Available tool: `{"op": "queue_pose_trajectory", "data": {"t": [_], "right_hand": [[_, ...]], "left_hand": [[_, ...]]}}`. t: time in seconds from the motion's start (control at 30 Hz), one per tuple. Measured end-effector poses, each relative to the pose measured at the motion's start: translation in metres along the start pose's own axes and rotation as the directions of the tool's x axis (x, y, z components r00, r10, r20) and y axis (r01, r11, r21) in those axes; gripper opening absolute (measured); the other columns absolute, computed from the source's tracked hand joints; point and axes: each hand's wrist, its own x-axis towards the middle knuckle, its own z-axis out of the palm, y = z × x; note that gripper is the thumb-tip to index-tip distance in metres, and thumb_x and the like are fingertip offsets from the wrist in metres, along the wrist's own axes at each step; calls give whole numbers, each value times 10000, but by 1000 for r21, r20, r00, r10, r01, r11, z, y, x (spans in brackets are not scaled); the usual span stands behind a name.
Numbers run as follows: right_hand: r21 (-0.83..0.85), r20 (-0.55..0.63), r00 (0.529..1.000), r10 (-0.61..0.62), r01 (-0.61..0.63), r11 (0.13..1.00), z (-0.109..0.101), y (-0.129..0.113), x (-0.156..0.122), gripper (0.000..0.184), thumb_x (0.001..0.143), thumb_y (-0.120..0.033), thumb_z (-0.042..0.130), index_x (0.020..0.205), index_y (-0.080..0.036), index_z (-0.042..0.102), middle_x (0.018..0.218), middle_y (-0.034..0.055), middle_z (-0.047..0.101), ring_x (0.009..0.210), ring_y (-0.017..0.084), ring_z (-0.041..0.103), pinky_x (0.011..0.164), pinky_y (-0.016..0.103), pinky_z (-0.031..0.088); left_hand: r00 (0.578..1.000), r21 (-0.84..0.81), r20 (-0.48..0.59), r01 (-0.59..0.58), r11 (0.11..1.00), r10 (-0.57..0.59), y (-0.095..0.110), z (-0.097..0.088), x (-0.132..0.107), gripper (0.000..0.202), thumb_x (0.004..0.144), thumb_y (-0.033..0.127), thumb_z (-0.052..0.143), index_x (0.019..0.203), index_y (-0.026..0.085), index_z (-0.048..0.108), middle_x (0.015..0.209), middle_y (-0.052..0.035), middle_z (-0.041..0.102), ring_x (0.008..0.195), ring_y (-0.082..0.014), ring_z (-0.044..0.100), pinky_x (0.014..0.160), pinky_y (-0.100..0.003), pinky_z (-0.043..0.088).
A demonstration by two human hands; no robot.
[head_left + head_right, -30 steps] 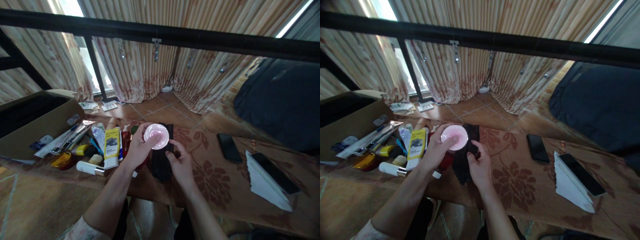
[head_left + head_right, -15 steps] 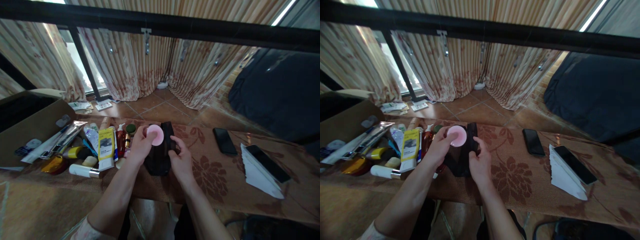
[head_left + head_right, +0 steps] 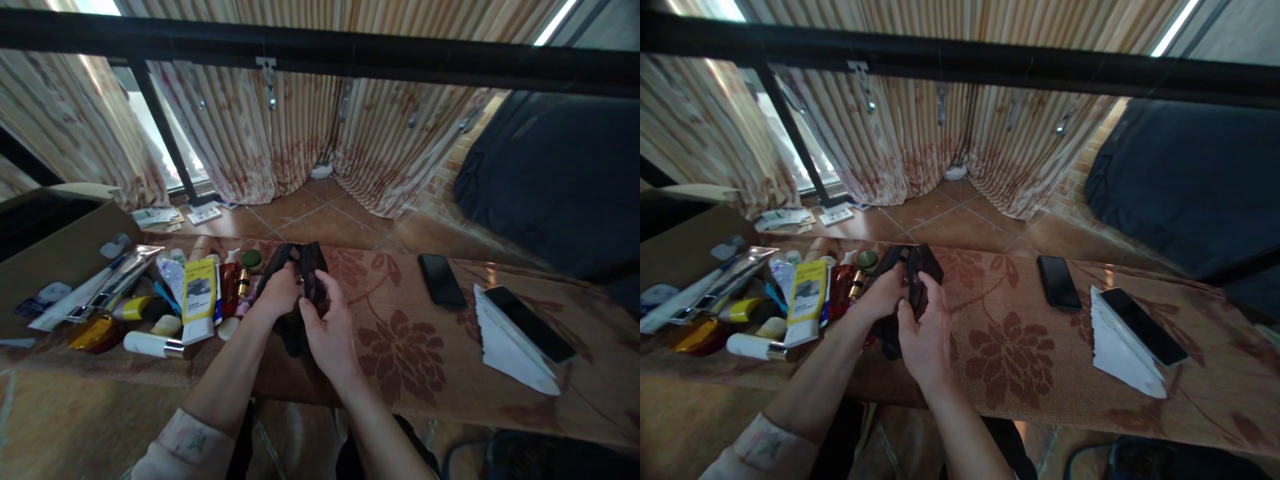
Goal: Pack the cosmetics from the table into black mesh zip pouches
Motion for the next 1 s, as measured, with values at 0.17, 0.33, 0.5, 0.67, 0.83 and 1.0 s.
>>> {"op": "queue_pose_trajectory", "data": {"t": [0.17, 0.33, 0.5, 0.67, 0.83, 1.0], "right_hand": [[227, -56, 977, 205, -187, 956, -11, 11, 12, 509, 834, -494, 551, 1260, -217, 512, 1143, 91, 636, 905, 204, 642, 733, 340, 528], [343, -112, 942, 317, -263, 902, -19, 17, 22, 584, 774, -565, 597, 1212, -183, 544, 1113, 120, 639, 963, 223, 635, 728, 329, 526], [338, -113, 966, 231, -181, 924, -19, 8, 21, 627, 714, -534, 679, 1210, -175, 542, 1217, 128, 605, 1047, 213, 605, 876, 353, 495], [266, -41, 979, 199, -181, 947, -14, 11, 16, 678, 655, -432, 752, 1244, -199, 511, 1262, 124, 587, 938, 207, 629, 808, 364, 519], [252, -5, 989, 149, -143, 957, -12, 17, 16, 565, 685, -306, 703, 1215, -200, 539, 1220, 106, 618, 948, 204, 635, 851, 378, 502], [276, -39, 994, 98, -83, 958, -15, 17, 17, 497, 701, -260, 649, 1185, -191, 560, 1192, 103, 637, 999, 213, 627, 857, 377, 496]], "left_hand": [[996, -411, 57, -38, 911, 67, -2, 2, 0, 208, 748, 307, 649, 907, 172, 638, 843, -96, 715, 758, -243, 667, 670, -334, 515], [985, -565, 154, 24, 824, 78, 8, 4, -9, 209, 776, 275, 590, 949, 175, 651, 751, -45, 692, 659, -201, 642, 586, -302, 506], [957, -321, 106, -223, 920, 269, 8, -5, -13, 189, 795, 207, 508, 822, 185, 694, 742, -26, 686, 740, -204, 633, 689, -302, 505], [925, -129, 33, -372, 919, 379, 2, -12, -13, 341, 814, 134, 434, 1006, 213, 705, 931, -35, 721, 871, -208, 650, 854, -337, 488], [939, -244, -57, -343, 907, 339, -5, -9, -14, 301, 848, 177, 461, 1025, 211, 702, 938, -55, 728, 858, -210, 674, 818, -349, 518], [942, -434, -238, -322, 841, 238, -6, -15, -15, 253, 844, 242, 542, 1052, 178, 671, 950, -74, 721, 838, -189, 678, 788, -335, 535]]}}
